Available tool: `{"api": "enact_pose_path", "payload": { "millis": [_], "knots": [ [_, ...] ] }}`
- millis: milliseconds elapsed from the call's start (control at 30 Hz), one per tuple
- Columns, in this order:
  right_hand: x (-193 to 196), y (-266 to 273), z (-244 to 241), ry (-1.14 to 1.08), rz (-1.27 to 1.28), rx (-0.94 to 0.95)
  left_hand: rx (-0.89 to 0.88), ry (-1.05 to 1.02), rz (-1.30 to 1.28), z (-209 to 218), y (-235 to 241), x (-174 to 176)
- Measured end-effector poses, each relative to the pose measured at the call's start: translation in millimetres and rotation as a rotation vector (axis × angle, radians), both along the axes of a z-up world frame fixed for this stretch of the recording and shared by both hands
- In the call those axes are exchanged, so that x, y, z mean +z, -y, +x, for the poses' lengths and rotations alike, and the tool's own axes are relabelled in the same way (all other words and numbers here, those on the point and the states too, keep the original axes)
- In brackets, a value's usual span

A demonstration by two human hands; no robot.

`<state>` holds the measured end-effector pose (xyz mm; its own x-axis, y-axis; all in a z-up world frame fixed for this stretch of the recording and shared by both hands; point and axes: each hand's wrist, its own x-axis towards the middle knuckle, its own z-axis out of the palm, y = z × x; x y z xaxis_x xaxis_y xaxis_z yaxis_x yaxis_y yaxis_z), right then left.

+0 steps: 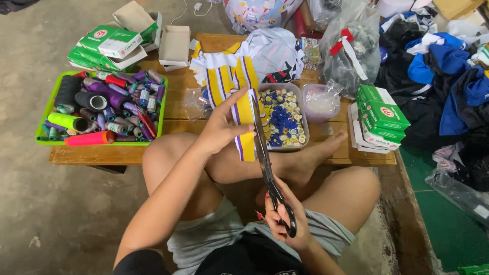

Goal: Trimming the edges and cutting striped fabric strips using scissors at a sewing workstation.

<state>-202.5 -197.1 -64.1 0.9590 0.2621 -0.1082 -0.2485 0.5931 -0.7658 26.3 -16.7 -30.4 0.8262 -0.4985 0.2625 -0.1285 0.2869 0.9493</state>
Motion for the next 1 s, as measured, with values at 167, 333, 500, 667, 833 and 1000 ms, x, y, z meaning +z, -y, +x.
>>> {"api": "enact_pose_path", "payload": {
  "millis": [167,333,500,667,833,1000],
  "knots": [
    [-22.3,-7.1,4.2,0.037,-0.060,-0.001,-0.061,-0.118,-0.043,-5.0,-6.8,-30.4],
    [-41.6,-15.4,1.1,-0.072,-0.093,-0.020,-0.044,-0.136,-0.030,-10.5,-12.4,-61.0],
    [-39.6,-23.6,-9.0,-0.039,-0.045,-0.006,0.157,0.009,0.165,-33.6,-18.8,-27.1],
    [-23.8,-25.7,-11.9,0.030,-0.081,-0.013,0.213,-0.005,0.091,-41.1,-19.3,-12.6],
    [-15.9,-15.0,-10.1,0.026,-0.089,0.025,0.245,0.065,0.073,-42.0,-18.7,-5.4],
    [-17.5,-16.1,-12.5,0.049,-0.109,0.021,0.184,0.103,0.069,-44.1,-21.8,-3.0]
  ]
}}
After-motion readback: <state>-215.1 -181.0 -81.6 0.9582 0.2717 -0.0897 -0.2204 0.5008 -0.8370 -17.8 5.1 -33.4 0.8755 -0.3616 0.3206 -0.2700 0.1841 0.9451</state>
